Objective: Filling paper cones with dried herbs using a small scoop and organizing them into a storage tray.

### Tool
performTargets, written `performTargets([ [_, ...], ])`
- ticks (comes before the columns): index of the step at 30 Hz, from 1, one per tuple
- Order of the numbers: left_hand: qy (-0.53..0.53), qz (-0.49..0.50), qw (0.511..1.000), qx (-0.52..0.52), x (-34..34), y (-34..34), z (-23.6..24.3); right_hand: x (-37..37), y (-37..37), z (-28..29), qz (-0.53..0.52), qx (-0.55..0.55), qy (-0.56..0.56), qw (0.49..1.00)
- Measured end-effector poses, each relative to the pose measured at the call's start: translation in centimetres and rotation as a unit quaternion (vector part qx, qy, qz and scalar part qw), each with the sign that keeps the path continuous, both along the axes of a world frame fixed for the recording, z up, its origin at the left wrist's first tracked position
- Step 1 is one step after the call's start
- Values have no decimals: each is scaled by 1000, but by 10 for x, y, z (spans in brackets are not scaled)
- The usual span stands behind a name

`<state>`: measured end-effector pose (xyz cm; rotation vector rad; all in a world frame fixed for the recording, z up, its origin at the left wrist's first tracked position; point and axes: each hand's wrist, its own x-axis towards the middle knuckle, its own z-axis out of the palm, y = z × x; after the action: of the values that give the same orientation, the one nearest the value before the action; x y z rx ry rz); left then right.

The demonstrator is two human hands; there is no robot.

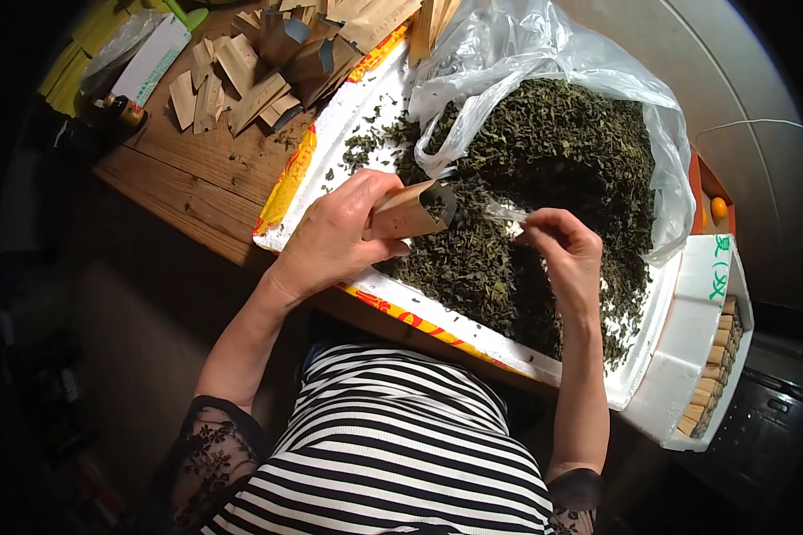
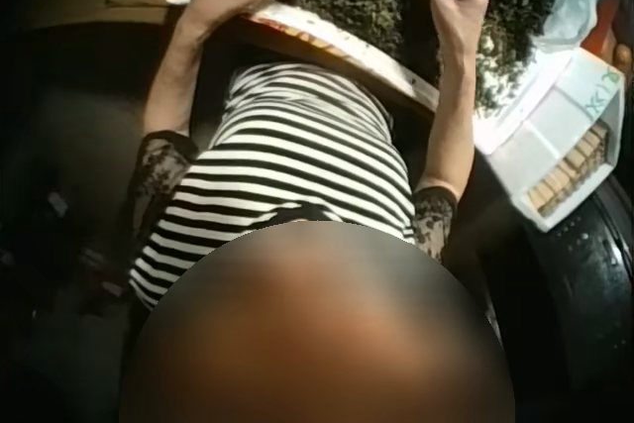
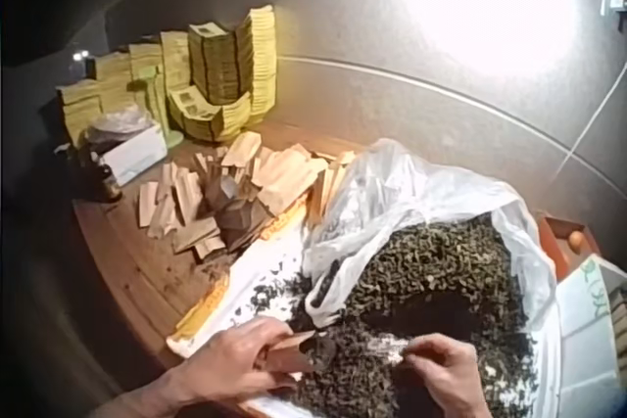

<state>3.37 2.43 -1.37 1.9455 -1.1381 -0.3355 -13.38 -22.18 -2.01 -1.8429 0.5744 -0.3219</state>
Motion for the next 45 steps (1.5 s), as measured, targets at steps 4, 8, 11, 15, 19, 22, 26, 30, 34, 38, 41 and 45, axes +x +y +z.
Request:
performTargets([
  [4,-7,-2,1000,-9,-2,-2,-1,-11,-1,26,-17,57,-37,998],
  [8,13,-4,1000,18,-4,-5,5,-15,10,53,15,-50,-90,995],
  [11,17,-6,1000,24,-6,-8,5,-5,30,71,83,-332,-150,927],
  [15,20,-14,1000,10,-11,-12,3,3,53,74,161,-487,-167,842],
  [19,47,-11,999,-7,-11,-10,6,0,49,87,147,-515,-205,819],
  [22,49,-7,998,-27,-12,-10,2,-3,53,96,164,-530,-187,811],
  [26,51,-10,998,-39,-15,-11,-5,1,63,94,208,-539,-157,801],
  [30,89,-8,995,-42,-13,-6,-3,-3,52,104,151,-576,-204,777],
  [34,78,-14,996,-42,-12,-6,-6,1,63,99,219,-570,-173,773],
  [38,81,-18,996,-37,-11,-5,-5,0,54,101,149,-585,-219,767],
  [41,102,-14,994,-45,-12,-6,-6,0,57,104,181,-586,-193,766],
  [45,76,-15,996,-36,-13,-5,-4,-2,60,99,168,-548,-186,798],
])
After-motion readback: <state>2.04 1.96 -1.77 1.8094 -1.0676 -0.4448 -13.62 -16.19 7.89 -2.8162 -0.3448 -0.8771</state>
